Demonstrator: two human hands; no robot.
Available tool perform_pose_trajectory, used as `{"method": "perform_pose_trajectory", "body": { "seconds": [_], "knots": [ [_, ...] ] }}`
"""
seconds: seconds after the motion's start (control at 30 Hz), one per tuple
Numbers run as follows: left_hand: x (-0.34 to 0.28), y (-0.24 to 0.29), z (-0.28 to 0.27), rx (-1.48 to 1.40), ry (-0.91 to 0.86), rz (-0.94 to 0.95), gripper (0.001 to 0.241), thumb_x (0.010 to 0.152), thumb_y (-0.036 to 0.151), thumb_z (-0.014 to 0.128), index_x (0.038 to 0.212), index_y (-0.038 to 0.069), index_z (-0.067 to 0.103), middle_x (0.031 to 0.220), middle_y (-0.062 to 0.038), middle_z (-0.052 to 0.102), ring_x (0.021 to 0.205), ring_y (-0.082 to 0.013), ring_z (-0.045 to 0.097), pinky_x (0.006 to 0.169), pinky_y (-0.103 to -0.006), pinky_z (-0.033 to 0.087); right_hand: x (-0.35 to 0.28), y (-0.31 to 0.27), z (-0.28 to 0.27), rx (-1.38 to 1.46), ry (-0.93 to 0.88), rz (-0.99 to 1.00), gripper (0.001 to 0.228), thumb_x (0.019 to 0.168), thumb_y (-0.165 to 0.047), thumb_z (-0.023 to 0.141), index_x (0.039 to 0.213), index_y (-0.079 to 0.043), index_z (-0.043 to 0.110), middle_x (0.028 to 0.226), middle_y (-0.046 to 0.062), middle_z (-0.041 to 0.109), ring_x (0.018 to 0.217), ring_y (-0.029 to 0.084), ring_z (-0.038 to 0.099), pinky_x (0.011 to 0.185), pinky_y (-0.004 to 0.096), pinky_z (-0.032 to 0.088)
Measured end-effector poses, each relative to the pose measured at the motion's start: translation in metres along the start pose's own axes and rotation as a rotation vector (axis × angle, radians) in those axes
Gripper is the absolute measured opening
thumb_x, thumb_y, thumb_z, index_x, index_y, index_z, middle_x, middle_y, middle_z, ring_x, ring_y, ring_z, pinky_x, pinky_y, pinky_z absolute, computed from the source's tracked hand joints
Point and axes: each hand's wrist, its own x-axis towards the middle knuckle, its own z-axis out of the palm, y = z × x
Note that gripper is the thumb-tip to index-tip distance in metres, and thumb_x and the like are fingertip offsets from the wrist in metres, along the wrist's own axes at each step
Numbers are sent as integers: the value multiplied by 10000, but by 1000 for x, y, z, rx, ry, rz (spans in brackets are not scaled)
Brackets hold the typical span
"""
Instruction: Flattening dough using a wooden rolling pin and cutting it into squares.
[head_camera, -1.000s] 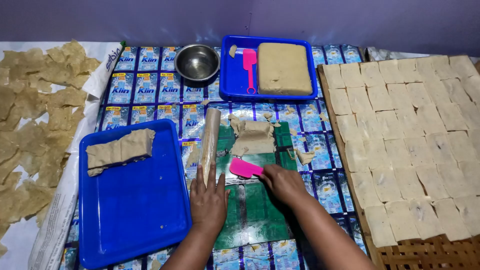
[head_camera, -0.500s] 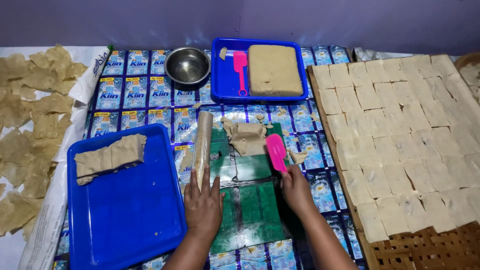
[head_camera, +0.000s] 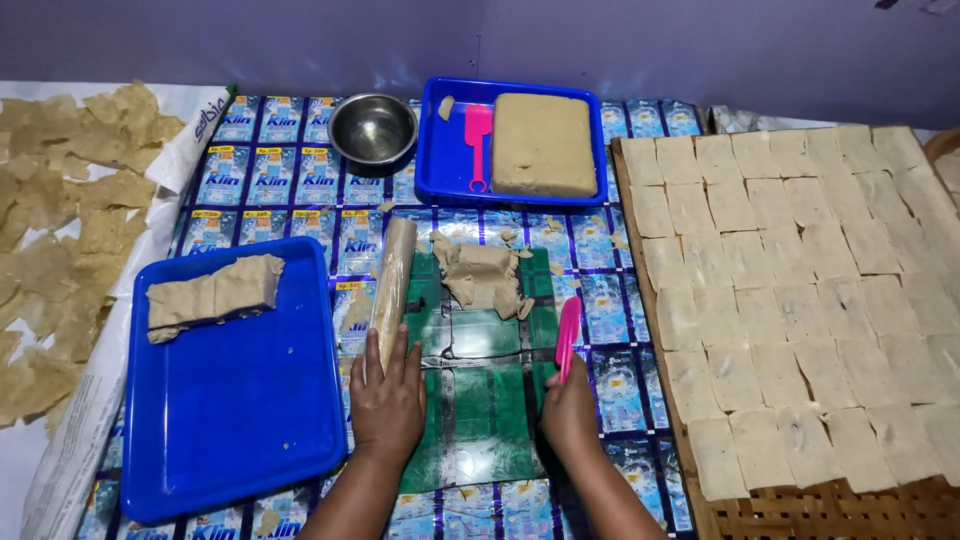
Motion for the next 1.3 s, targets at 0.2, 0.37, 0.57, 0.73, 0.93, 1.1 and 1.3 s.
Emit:
{"method": "perform_pose_trajectory", "body": {
  "seconds": [0.2, 0.37, 0.57, 0.73, 0.93, 1.1, 1.3],
  "knots": [
    [-1, 3, 5, 4, -29, -31, 520, 930, 354, 577, 1407, 146, 582, 1673, -71, 351, 1568, -395, 232, 1151, -536, 317, 4, -68, 29, -402, -308, -73, 825, 927, 63, 426, 1641, -57, 31, 1334, 267, 494, 968, 384, 653, 862, 509, 560],
    [0, 3, 3, 22, -4, -44, 535, 917, 365, 598, 1414, 169, 581, 1660, -87, 377, 1557, -384, 269, 1130, -516, 324, 26, -67, -3, -550, -163, -283, 557, 954, -76, 447, 1496, -156, 342, 1215, 157, 578, 918, 369, 663, 731, 536, 531],
    [5, 1, 6, -131, -100, -154, 724, 930, 363, 587, 1573, 140, 342, 1666, -211, 288, 1554, -393, 253, 1147, -527, 320, 65, -47, -48, -641, -276, -424, 312, 1029, -516, 409, 1066, -283, 614, 982, 33, 718, 1012, 335, 709, 861, 488, 557],
    [20, -7, 19, -202, -194, -309, 759, 940, 313, 586, 1580, 39, 286, 1651, -265, 272, 1539, -386, 282, 1123, -488, 363, 122, -75, -39, -645, -431, -290, 472, 975, -671, 425, 940, -323, 743, 997, 56, 772, 1114, 348, 699, 931, 494, 547],
    [47, -17, 28, -307, -274, -464, 850, 912, 224, 659, 1607, 13, 217, 1501, -216, 412, 1279, -417, 529, 962, -512, 532, 148, -92, -32, -762, -422, -231, 472, 976, -655, 409, 1039, -316, 731, 1088, 70, 760, 1183, 328, 681, 967, 473, 536],
    [55, -27, 18, -504, -288, -597, 893, 868, 288, 733, 1588, 40, 268, 1352, -217, 535, 1240, -426, 562, 966, -521, 523, 103, -74, -66, -577, -215, -114, 464, 988, -641, 459, 1039, -261, 720, 975, 113, 773, 1079, 373, 711, 881, 501, 551],
    [34, -33, -19, -544, -60, -281, 645, 835, 365, 776, 1383, 123, 537, 1095, -102, 641, 1083, -348, 652, 918, -488, 529, 100, 62, -90, -801, 149, -249, 376, 923, -486, 634, 1218, -257, 677, 1145, 82, 671, 1088, 342, 702, 891, 516, 572]
  ]
}}
